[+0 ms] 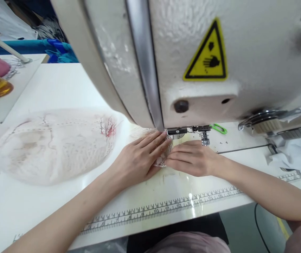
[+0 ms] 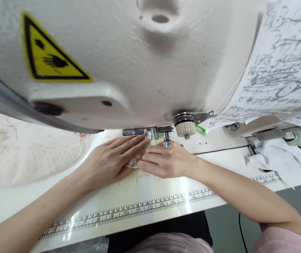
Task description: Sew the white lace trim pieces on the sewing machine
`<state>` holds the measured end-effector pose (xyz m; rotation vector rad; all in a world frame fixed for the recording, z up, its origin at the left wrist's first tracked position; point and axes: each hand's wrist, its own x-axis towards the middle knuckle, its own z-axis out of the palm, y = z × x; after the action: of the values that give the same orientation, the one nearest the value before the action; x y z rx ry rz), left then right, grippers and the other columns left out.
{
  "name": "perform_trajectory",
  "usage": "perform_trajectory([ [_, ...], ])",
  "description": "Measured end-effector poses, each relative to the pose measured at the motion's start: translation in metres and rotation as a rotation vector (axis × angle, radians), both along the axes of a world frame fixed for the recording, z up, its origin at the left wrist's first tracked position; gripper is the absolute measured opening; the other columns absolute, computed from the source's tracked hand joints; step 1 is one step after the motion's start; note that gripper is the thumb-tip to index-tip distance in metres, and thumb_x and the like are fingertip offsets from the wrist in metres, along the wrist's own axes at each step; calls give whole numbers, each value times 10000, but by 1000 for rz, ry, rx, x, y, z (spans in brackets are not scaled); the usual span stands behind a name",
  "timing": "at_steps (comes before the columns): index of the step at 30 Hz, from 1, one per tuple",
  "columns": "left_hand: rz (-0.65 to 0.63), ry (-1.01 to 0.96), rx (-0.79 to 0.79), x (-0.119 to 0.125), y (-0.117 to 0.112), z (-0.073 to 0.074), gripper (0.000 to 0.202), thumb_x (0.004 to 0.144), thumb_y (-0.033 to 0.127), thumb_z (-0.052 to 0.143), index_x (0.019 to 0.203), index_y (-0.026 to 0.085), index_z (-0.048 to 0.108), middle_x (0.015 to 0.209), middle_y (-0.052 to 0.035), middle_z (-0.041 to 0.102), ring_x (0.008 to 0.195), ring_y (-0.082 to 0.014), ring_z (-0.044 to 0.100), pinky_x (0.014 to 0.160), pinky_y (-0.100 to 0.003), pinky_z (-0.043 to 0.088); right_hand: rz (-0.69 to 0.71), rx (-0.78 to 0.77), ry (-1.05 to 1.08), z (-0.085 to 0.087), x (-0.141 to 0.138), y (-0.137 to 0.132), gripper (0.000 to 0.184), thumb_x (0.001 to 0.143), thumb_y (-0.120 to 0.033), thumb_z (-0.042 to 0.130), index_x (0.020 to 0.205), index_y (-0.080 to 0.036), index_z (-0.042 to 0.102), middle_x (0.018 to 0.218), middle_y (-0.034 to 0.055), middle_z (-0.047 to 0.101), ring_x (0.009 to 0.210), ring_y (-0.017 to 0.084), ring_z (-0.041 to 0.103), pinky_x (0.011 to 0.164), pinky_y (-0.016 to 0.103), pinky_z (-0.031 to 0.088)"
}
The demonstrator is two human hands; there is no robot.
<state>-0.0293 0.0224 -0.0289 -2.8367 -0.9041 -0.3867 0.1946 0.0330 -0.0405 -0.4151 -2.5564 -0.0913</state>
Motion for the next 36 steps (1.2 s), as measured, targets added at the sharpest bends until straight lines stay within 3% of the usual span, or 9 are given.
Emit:
perform_trajectory([
  [13,-66,36,-36,-11,11,4,511,930,368,385,1336,82,502,1365,-140,516,1260,-273,505,1027,-424,474,7,139,137,4,-13,-1,110,868,-146,592,797,-189,664,678,-75,671,645,70,595,624,188,549],
  [36,55,43,5,-2,6,2,493,905,343,385,1298,90,544,1294,-136,582,1204,-287,551,971,-427,510,-58,-29,42,-8,-3,-2,150,880,-101,545,900,-210,647,857,-7,689,938,140,618,749,266,537],
])
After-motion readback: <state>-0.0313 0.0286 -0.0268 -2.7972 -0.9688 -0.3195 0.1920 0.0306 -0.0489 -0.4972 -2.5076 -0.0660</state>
